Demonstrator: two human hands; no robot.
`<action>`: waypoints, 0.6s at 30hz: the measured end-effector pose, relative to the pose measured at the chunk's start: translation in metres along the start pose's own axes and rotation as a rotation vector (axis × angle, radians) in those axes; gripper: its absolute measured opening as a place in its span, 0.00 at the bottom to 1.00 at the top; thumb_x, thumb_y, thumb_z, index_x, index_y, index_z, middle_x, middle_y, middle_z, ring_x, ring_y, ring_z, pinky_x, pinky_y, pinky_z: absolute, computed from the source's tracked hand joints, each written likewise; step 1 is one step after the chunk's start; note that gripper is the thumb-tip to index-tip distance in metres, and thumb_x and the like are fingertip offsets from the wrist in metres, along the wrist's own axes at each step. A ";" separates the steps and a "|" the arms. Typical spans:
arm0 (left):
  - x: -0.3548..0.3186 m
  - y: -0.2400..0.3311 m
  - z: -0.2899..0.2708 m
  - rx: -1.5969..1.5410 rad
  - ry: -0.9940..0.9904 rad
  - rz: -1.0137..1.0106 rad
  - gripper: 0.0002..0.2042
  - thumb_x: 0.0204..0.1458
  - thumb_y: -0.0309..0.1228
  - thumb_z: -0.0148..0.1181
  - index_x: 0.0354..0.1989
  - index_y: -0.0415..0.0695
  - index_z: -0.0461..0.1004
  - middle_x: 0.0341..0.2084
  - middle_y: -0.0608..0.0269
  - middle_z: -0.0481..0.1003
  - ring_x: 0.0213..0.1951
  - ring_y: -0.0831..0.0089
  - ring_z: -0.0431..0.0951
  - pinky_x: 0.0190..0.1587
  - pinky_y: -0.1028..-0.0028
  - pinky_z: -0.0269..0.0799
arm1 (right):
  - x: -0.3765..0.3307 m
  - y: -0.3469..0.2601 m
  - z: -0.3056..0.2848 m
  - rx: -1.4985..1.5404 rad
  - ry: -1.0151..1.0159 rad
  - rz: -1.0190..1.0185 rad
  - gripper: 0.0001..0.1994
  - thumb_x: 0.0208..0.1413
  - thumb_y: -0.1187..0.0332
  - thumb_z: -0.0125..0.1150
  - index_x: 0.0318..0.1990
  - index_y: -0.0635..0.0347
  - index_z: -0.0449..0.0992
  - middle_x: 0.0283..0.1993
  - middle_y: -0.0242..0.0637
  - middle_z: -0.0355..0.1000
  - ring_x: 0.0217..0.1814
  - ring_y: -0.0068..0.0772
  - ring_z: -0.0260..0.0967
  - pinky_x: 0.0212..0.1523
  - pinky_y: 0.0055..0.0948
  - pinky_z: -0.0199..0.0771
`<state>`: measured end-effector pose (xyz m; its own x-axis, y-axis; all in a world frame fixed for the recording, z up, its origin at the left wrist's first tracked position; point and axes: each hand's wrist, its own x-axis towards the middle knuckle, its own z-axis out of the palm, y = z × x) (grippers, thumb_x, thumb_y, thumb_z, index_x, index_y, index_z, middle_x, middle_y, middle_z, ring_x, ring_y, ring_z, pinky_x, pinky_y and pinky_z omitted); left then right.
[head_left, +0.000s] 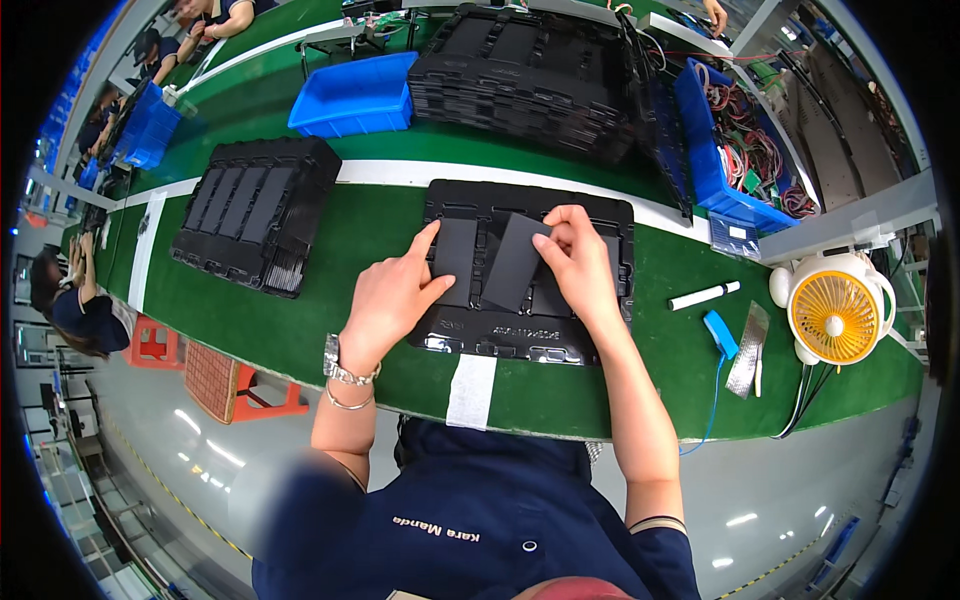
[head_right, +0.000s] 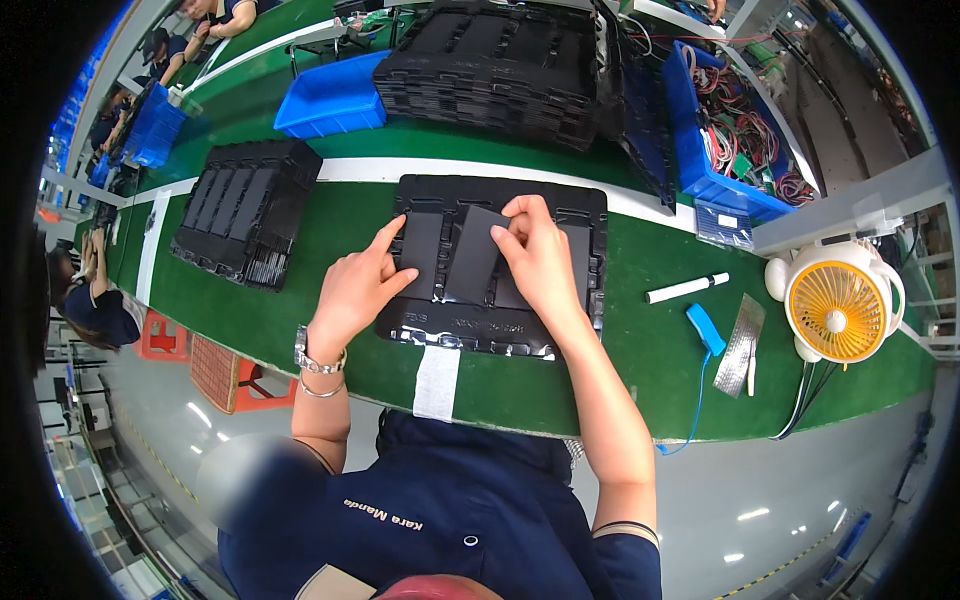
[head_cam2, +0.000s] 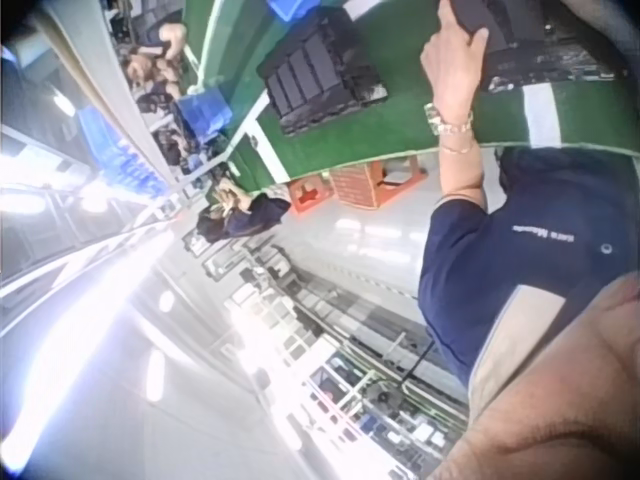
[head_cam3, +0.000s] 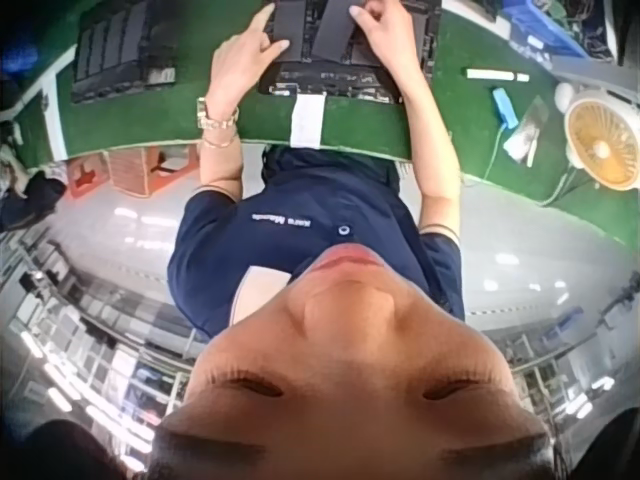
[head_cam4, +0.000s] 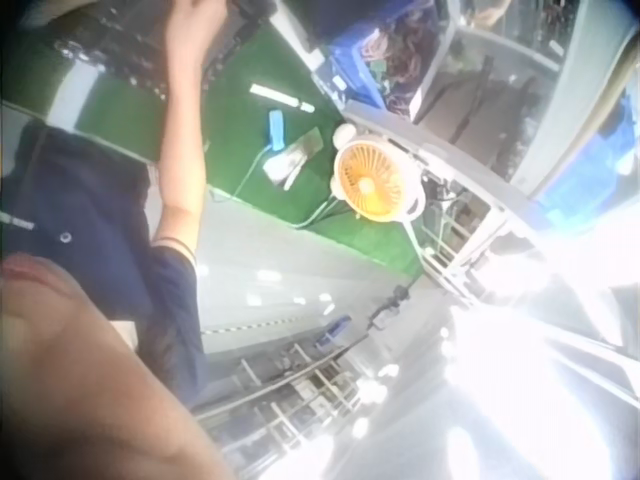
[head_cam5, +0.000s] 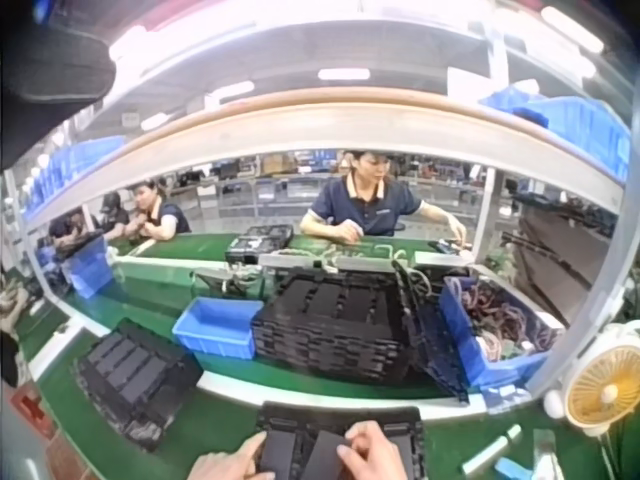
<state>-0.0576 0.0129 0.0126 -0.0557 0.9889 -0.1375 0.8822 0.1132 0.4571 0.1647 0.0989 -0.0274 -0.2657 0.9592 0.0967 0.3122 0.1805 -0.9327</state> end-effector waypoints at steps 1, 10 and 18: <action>0.000 0.001 0.002 -0.036 0.054 0.026 0.27 0.55 0.31 0.60 0.64 0.43 0.62 0.23 0.66 0.77 0.23 0.76 0.76 0.27 0.72 0.68 | -0.002 -0.004 -0.003 0.012 0.011 0.013 0.11 0.55 0.75 0.61 0.44 0.63 0.67 0.20 0.32 0.65 0.23 0.22 0.62 0.29 0.25 0.64; -0.015 0.036 0.029 -1.196 -0.474 0.226 0.22 0.61 0.29 0.53 0.61 0.37 0.56 0.37 0.59 0.75 0.39 0.73 0.77 0.45 0.71 0.74 | -0.033 -0.038 -0.004 0.450 -0.033 0.019 0.09 0.60 0.77 0.57 0.46 0.61 0.68 0.25 0.23 0.64 0.27 0.10 0.56 0.30 0.14 0.55; -0.013 0.037 0.036 -1.453 -0.231 0.071 0.22 0.57 0.23 0.57 0.59 0.39 0.58 0.35 0.58 0.74 0.30 0.74 0.76 0.37 0.73 0.76 | -0.040 -0.038 -0.001 0.519 -0.187 0.176 0.07 0.61 0.72 0.57 0.44 0.64 0.71 0.36 0.29 0.72 0.35 0.17 0.67 0.37 0.19 0.69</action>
<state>-0.0069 0.0007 -0.0006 0.1636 0.9754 -0.1479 -0.3618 0.1988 0.9108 0.1647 0.0540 0.0045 -0.4221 0.9016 -0.0941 -0.1098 -0.1539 -0.9820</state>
